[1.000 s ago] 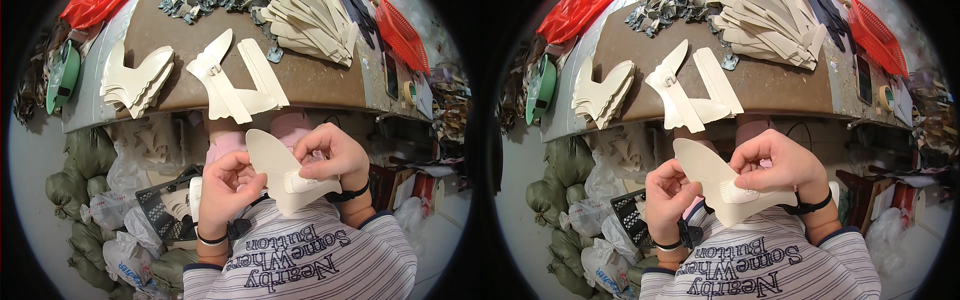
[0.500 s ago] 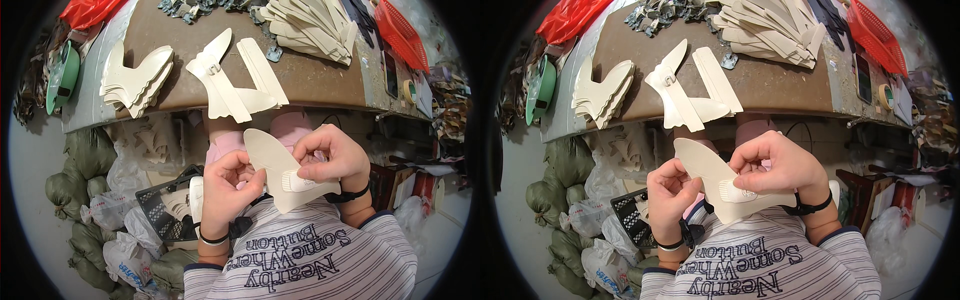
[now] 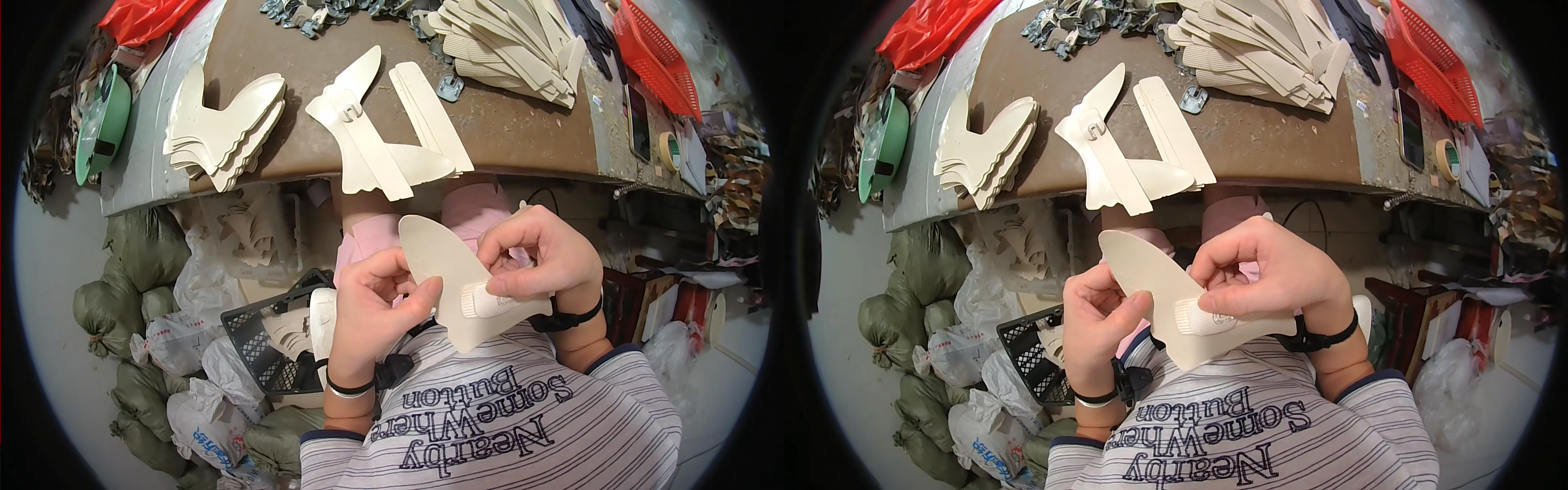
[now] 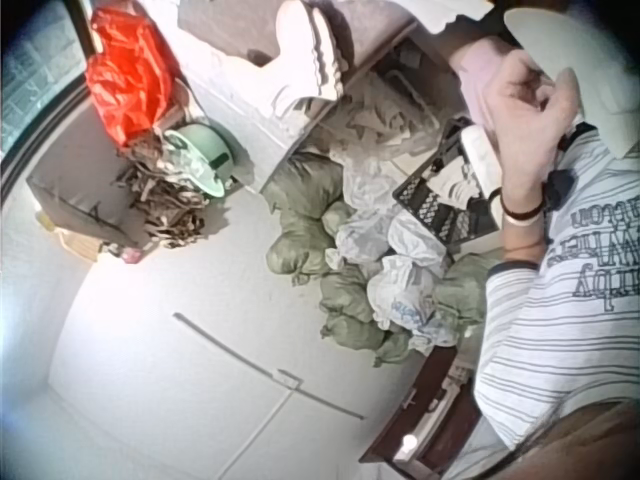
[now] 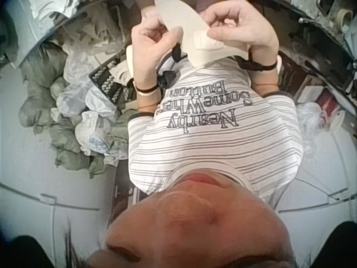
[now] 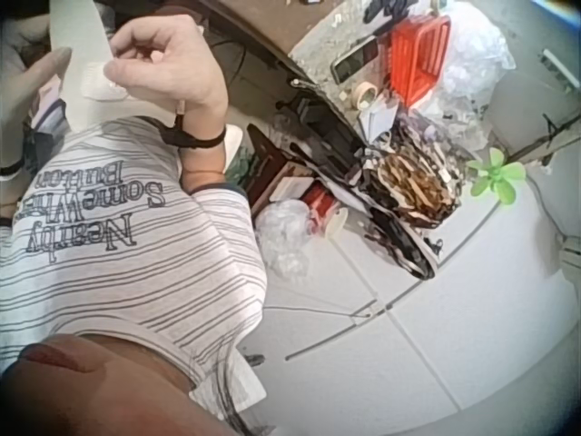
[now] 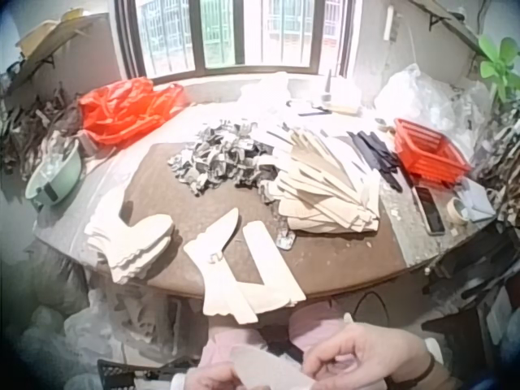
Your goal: Applying tape to assemble components inside of shoe uppers.
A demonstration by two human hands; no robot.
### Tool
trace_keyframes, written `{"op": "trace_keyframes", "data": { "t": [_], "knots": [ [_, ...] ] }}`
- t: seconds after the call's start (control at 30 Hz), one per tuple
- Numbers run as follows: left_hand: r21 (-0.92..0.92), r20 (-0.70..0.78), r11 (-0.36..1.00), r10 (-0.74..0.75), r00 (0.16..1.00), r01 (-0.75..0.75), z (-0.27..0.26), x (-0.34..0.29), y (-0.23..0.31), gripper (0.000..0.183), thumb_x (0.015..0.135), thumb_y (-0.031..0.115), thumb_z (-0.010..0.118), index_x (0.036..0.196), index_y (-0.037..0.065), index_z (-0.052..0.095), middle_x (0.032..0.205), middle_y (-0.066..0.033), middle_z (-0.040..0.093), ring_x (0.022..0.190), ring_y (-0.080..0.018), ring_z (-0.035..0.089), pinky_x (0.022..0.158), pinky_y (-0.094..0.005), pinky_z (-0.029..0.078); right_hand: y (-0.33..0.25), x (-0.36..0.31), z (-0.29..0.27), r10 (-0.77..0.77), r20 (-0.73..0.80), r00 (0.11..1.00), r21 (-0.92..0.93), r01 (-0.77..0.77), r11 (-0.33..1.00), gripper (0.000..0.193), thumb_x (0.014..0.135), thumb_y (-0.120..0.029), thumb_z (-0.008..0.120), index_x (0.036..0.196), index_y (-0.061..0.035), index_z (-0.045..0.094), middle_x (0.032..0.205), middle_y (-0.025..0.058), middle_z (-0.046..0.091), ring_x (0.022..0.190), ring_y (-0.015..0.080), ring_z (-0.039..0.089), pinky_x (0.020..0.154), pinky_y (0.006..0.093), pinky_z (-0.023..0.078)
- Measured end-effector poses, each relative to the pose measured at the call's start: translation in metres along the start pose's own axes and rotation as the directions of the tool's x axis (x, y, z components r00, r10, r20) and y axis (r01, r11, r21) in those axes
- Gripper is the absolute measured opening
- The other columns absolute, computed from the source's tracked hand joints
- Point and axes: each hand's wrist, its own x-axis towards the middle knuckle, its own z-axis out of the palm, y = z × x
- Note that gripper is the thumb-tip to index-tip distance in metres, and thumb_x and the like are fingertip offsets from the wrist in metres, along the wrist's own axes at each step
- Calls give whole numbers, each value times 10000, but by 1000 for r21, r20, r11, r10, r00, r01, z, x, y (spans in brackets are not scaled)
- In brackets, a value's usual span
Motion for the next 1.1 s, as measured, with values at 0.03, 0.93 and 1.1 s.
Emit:
{"op": "trace_keyframes", "data": {
  "t": [0.03,0.93,1.1],
  "knots": [
    [-52,28,999,-7,1000,9,-1,0,0,246,849,-21,653,1083,-86,615,1002,-104,672,864,-116,645,762,-238,526,2,0,-2,-23,34,999,3,22,1000,149,788,-35,709,908,46,673,731,-4,631,635,28,549,567,183,417],
    [-201,28,935,304,952,-293,-5,-7,-9,627,740,189,811,1235,-25,490,1166,-118,575,1102,-201,570,959,-334,437,4,15,22,-453,-83,888,-303,410,860,133,783,-49,729,860,12,639,749,66,618,650,143,592,580,265,443],
    [80,-126,966,255,959,-247,5,-3,-11,412,806,25,742,1159,-4,532,1031,-63,640,918,-96,609,773,-229,506,13,19,33,-311,-264,913,-127,286,950,146,817,-76,727,907,13,655,760,29,647,688,72,596,618,213,462]
  ]
}}
